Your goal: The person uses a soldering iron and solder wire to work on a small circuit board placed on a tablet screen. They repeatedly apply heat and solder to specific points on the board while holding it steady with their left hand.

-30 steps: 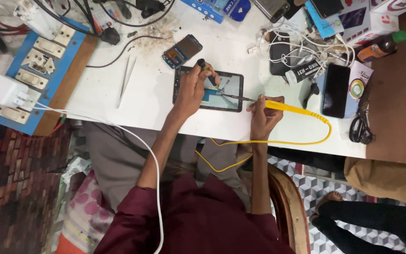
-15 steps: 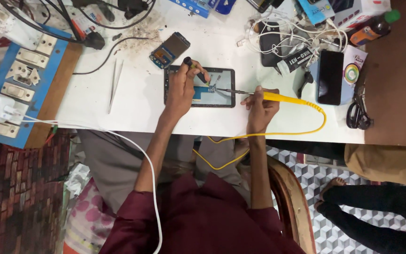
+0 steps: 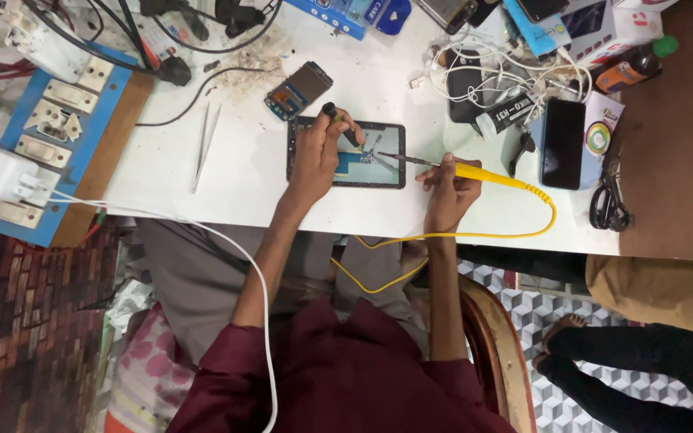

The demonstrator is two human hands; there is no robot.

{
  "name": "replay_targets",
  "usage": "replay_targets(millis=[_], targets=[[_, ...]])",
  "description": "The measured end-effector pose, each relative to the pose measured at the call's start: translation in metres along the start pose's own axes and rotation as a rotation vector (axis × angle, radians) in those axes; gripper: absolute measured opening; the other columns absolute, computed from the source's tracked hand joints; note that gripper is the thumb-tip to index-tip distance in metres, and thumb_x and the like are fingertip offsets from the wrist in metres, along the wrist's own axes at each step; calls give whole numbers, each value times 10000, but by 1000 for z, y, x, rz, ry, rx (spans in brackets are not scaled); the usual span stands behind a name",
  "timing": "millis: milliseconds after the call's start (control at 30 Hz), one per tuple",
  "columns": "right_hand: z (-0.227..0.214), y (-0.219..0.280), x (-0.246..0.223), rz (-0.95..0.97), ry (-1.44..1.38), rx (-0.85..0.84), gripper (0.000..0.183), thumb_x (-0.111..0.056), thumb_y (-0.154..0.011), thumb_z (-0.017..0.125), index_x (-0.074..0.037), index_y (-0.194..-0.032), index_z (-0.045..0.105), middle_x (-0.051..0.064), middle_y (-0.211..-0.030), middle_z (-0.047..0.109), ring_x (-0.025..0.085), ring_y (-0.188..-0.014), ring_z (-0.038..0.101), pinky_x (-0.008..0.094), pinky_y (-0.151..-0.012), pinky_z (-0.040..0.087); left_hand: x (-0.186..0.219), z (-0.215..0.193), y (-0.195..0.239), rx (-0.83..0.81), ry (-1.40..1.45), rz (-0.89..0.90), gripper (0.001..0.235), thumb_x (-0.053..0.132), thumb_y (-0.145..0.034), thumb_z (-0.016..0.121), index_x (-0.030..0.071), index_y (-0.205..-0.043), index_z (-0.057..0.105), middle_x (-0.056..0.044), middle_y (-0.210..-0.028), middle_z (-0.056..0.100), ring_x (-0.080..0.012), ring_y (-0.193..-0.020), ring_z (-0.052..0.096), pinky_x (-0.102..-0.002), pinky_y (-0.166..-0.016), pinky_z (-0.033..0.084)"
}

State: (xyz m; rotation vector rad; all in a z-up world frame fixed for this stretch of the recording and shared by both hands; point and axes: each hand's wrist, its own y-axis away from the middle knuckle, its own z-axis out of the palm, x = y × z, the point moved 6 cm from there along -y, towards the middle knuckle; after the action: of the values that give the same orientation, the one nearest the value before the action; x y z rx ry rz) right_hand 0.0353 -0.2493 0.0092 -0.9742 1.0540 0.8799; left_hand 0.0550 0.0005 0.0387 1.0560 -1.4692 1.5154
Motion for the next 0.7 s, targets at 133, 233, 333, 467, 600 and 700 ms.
replay_targets(millis=[133, 233, 333, 467, 600, 700], targets=[[4, 0, -1, -5, 35, -49, 161, -129, -1082, 611, -13, -1013, 523, 78, -728, 609, 163, -615, 624, 268, -581, 478, 2, 0, 1, -3, 14, 24, 196, 90, -1126, 404, -12, -1060, 558, -93, -885, 739, -164, -733, 662, -305, -719, 522], [5, 6, -5, -38, 60, -74, 153, -128, -1088, 608, -9, -1034, 529, 77, -749, 611, 163, -636, 629, 273, -602, 492, 6, 0, 4, -4, 7, 37, 194, 87, -1133, 402, -8, -1060, 556, -88, -887, 735, -153, -723, 656, -300, -705, 518], [3, 5, -5, -40, 47, -58, 149, -123, -1090, 606, -1, -1036, 540, 81, -748, 618, 168, -642, 641, 276, -605, 496, 5, -1, 2, -7, -17, -22, 189, 78, -1115, 407, -11, -1060, 565, -88, -872, 742, -155, -642, 592, -302, -635, 469], [0, 1, 1, 0, 40, -35, 154, -115, -1081, 609, 7, -1013, 545, 90, -731, 627, 177, -622, 651, 275, -579, 491, 7, -1, 2, -3, -1, 16, 185, 71, -1117, 410, -5, -1056, 566, -78, -879, 739, -134, -643, 595, -291, -632, 479], [1, 2, 3, -10, 55, -58, 151, -119, -1086, 603, 1, -1020, 538, 79, -734, 618, 169, -627, 650, 271, -586, 494, 6, -1, 2, -7, 0, 15, 196, 82, -1122, 414, -5, -1044, 572, -64, -863, 735, -120, -618, 565, -291, -621, 468], [3, 5, 0, -16, 25, -93, 140, -112, -1086, 608, 6, -1044, 543, 80, -775, 622, 164, -661, 641, 276, -624, 505, 2, -1, 2, -7, -16, -34, 204, 95, -1114, 419, -4, -1031, 575, -59, -846, 737, -115, -558, 507, -292, -566, 432]])
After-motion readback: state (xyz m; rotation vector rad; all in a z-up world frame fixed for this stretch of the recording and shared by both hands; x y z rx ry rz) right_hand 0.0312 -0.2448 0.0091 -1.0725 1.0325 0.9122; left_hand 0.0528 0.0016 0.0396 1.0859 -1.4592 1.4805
